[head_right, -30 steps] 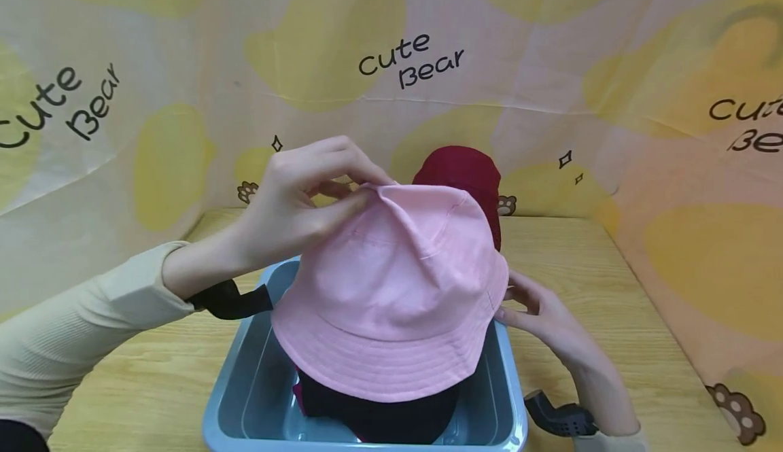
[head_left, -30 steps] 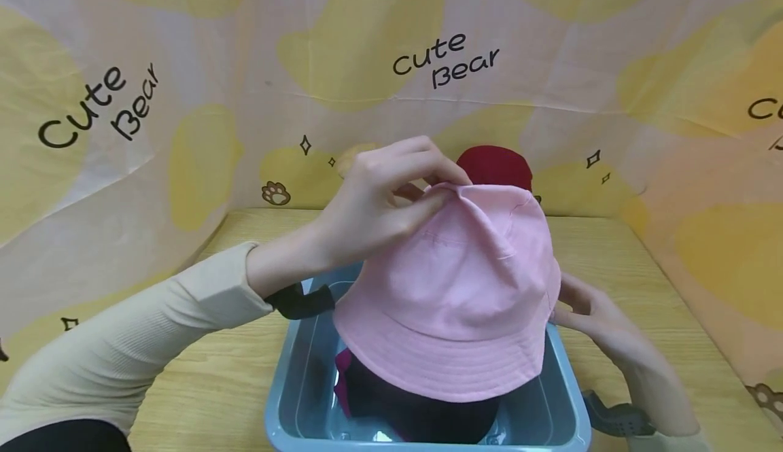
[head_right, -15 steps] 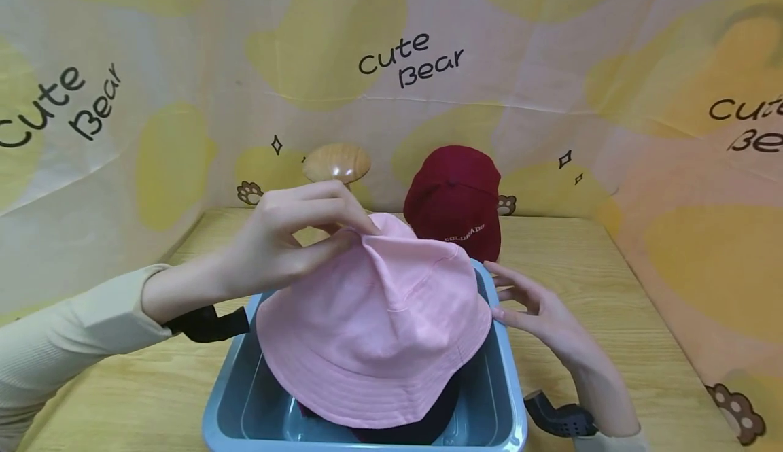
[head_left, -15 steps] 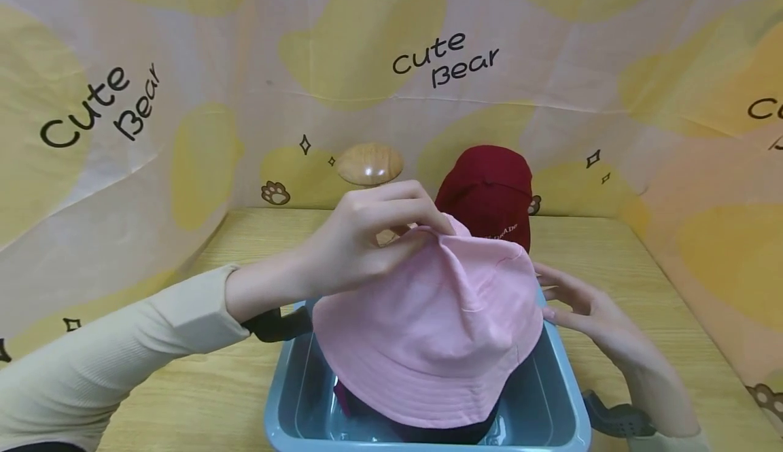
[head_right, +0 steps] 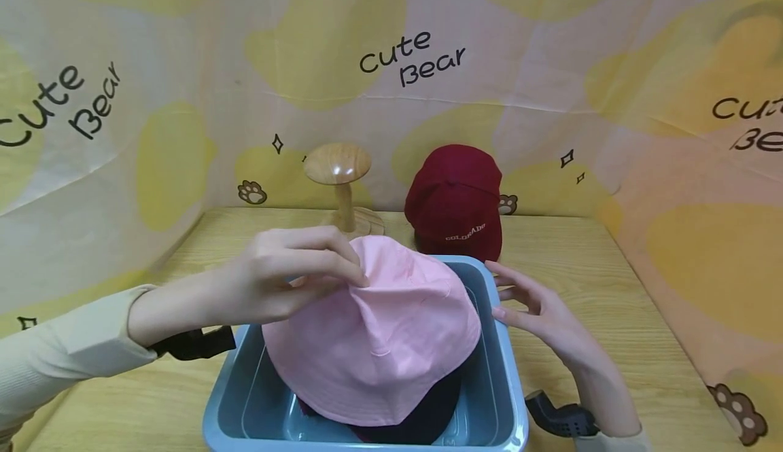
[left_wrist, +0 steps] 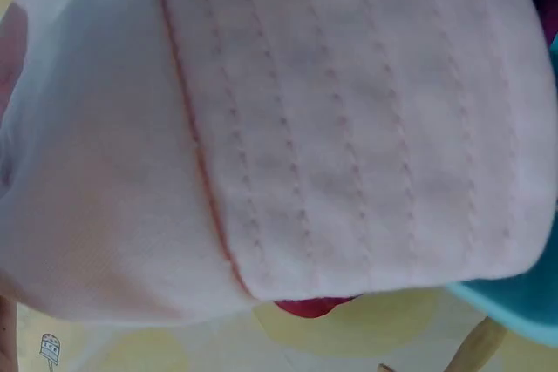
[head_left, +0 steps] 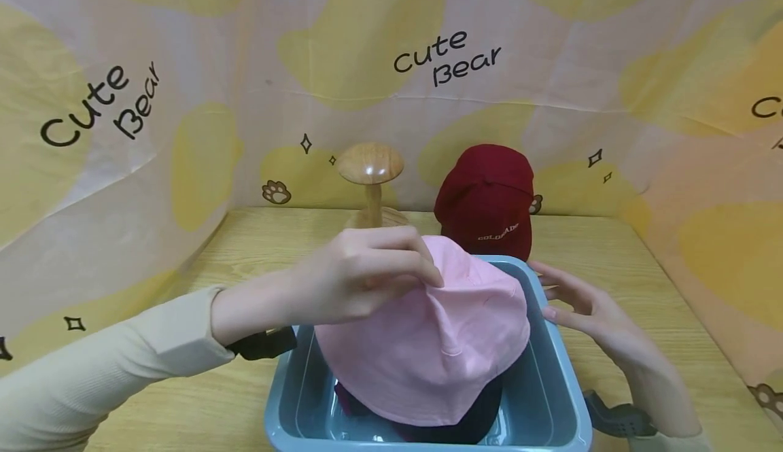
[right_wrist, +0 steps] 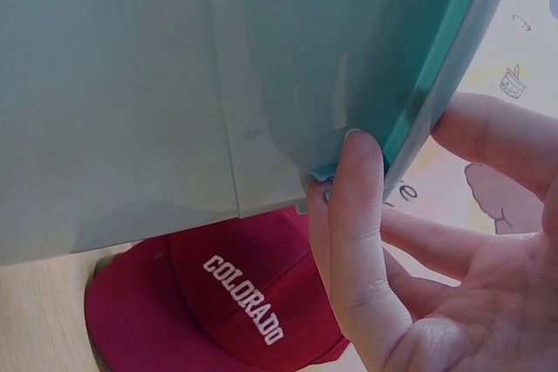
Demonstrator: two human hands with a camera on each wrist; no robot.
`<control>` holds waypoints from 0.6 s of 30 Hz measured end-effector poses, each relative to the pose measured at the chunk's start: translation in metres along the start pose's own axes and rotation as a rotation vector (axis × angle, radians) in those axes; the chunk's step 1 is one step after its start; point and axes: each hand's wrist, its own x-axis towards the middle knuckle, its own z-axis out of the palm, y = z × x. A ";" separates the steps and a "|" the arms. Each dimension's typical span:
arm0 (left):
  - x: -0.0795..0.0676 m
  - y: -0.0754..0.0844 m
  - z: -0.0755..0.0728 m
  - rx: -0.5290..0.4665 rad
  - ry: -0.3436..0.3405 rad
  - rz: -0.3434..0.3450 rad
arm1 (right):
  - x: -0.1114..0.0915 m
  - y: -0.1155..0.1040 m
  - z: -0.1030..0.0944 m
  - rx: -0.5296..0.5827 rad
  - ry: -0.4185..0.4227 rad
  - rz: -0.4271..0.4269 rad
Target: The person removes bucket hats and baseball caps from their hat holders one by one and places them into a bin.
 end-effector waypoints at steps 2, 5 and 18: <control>-0.003 0.002 0.002 -0.009 -0.015 0.007 | 0.000 0.000 0.000 0.001 -0.001 -0.001; -0.009 0.006 0.005 -0.039 -0.052 0.008 | -0.001 0.001 0.000 0.003 0.000 -0.003; -0.022 0.012 0.010 -0.182 -0.200 -0.058 | 0.000 0.001 0.000 -0.009 0.005 -0.007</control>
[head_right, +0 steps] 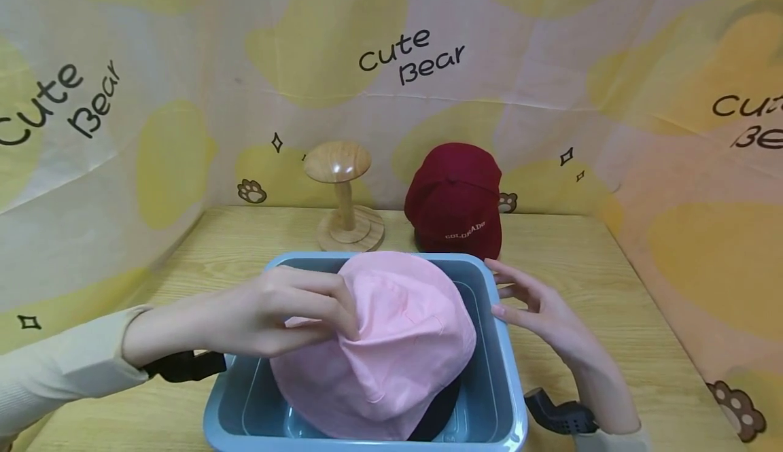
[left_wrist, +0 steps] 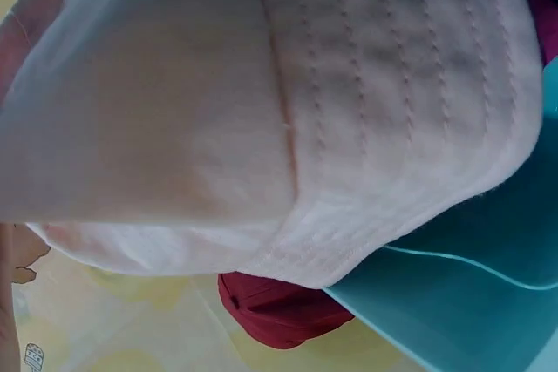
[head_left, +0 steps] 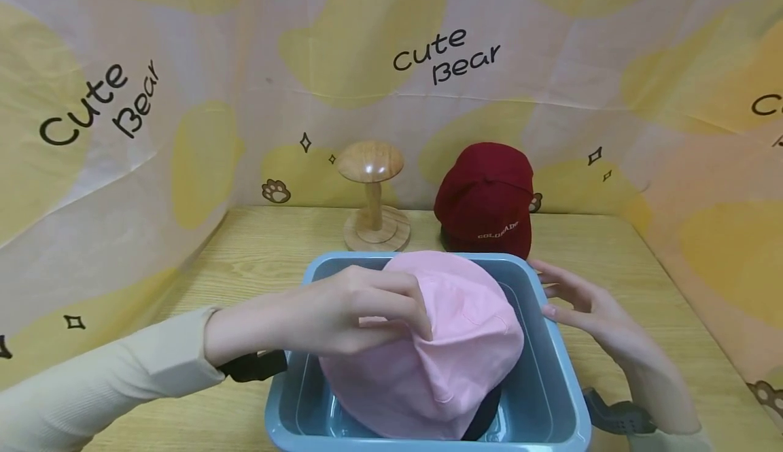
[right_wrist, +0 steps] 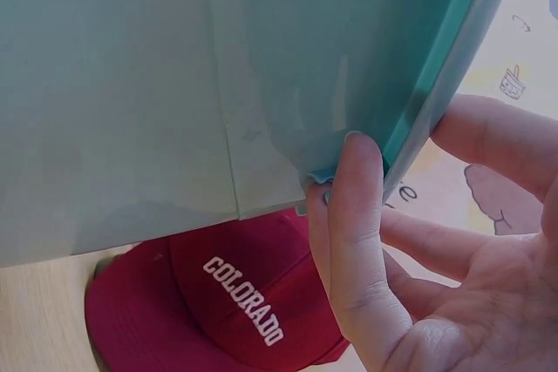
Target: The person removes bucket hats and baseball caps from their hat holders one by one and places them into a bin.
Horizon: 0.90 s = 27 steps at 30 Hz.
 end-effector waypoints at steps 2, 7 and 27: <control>-0.002 0.002 0.000 -0.034 -0.022 -0.012 | 0.000 0.000 0.000 0.006 -0.004 -0.004; -0.004 0.003 0.000 -0.046 -0.045 -0.021 | 0.001 0.000 -0.001 0.021 -0.009 -0.006; -0.018 -0.021 0.008 0.187 -0.159 -0.107 | 0.000 0.000 0.000 0.012 -0.005 0.014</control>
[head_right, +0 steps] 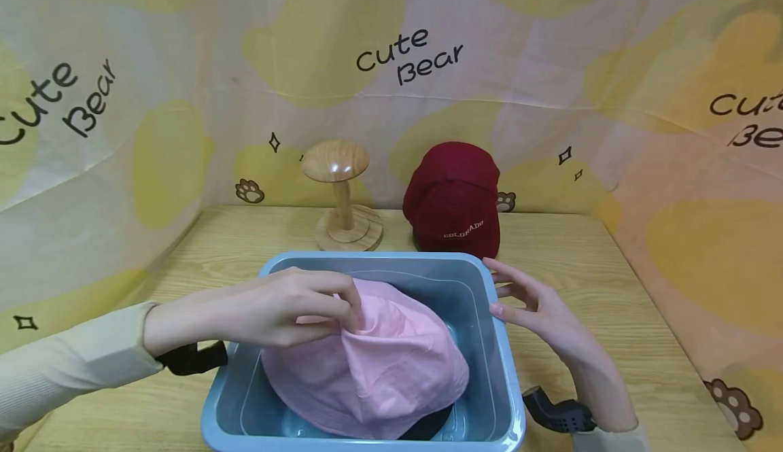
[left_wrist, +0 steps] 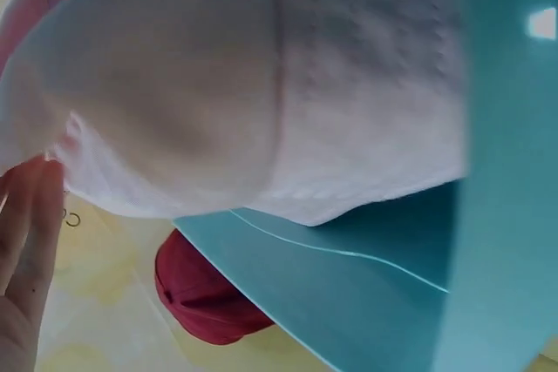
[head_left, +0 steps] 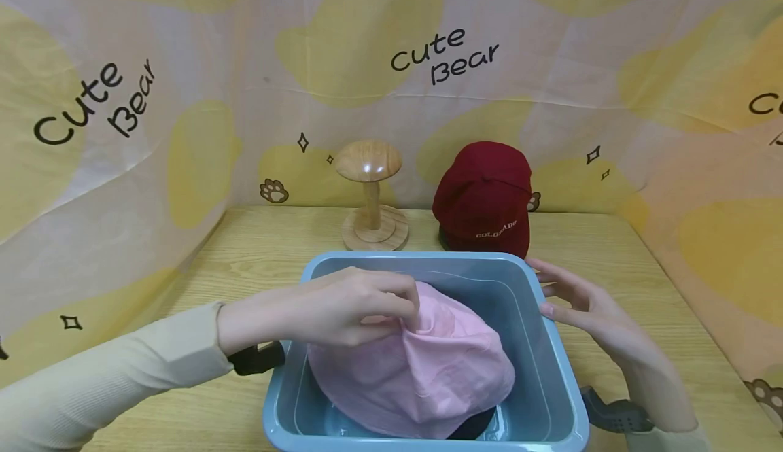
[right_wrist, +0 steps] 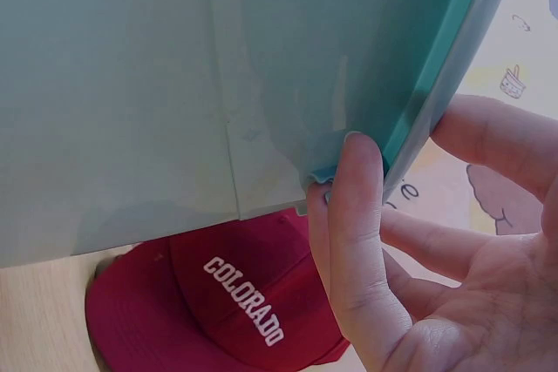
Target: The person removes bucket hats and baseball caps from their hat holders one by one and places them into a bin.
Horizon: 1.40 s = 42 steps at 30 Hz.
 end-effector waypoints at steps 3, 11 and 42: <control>-0.003 -0.002 0.002 0.095 -0.036 0.005 | 0.000 -0.001 0.000 -0.003 0.001 0.002; -0.003 -0.004 0.005 0.281 -0.278 0.001 | -0.001 -0.001 0.000 -0.008 0.002 -0.002; 0.012 -0.018 0.015 0.110 -0.691 -0.267 | -0.002 -0.002 0.001 -0.024 0.003 -0.008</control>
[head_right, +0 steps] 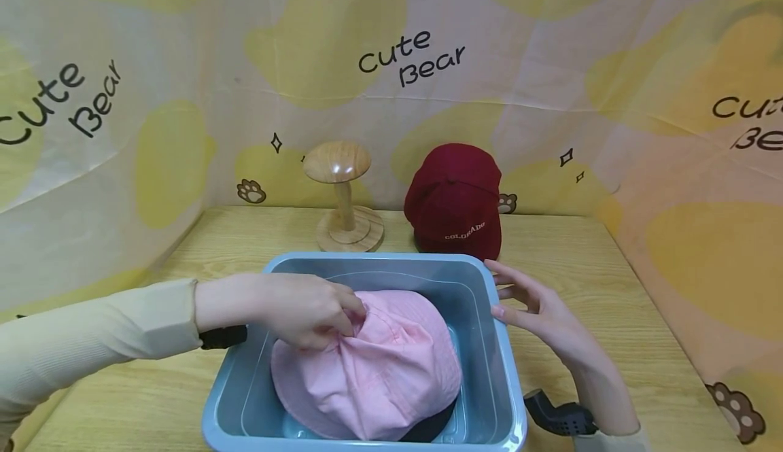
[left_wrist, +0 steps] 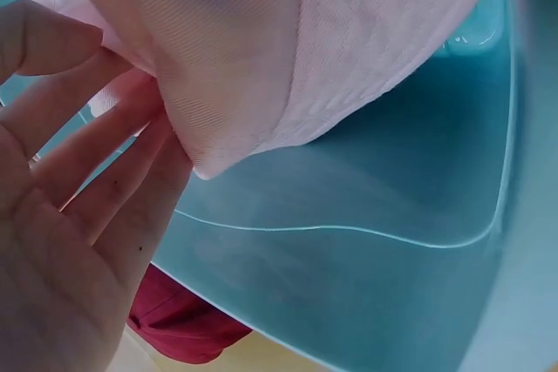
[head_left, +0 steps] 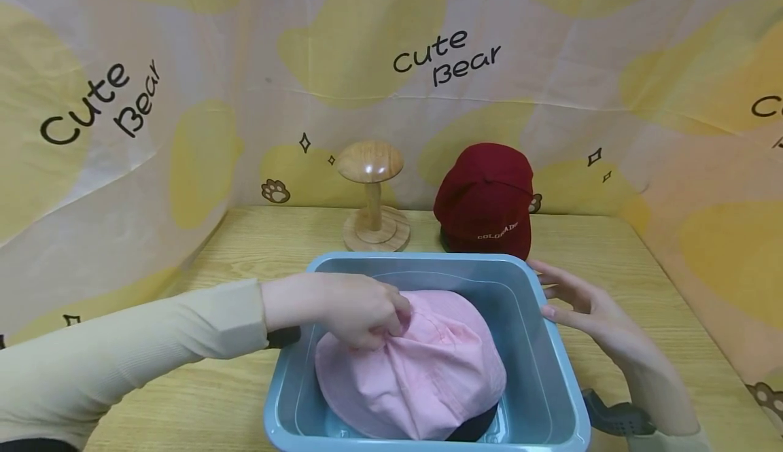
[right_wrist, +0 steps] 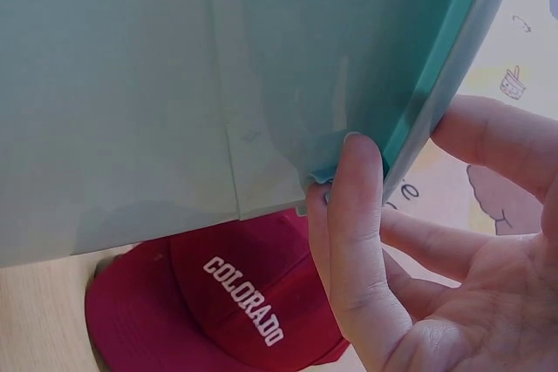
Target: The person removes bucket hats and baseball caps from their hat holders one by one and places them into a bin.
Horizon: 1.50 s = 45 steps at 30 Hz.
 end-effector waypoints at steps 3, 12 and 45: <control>0.003 -0.001 -0.001 -0.010 -0.035 -0.011 | 0.000 0.000 -0.001 0.002 0.002 0.011; 0.009 -0.005 -0.008 -0.133 -0.063 -0.055 | 0.001 0.001 0.000 0.023 -0.007 -0.009; 0.033 -0.009 -0.056 0.072 0.458 0.125 | 0.001 0.005 -0.001 0.023 -0.005 0.000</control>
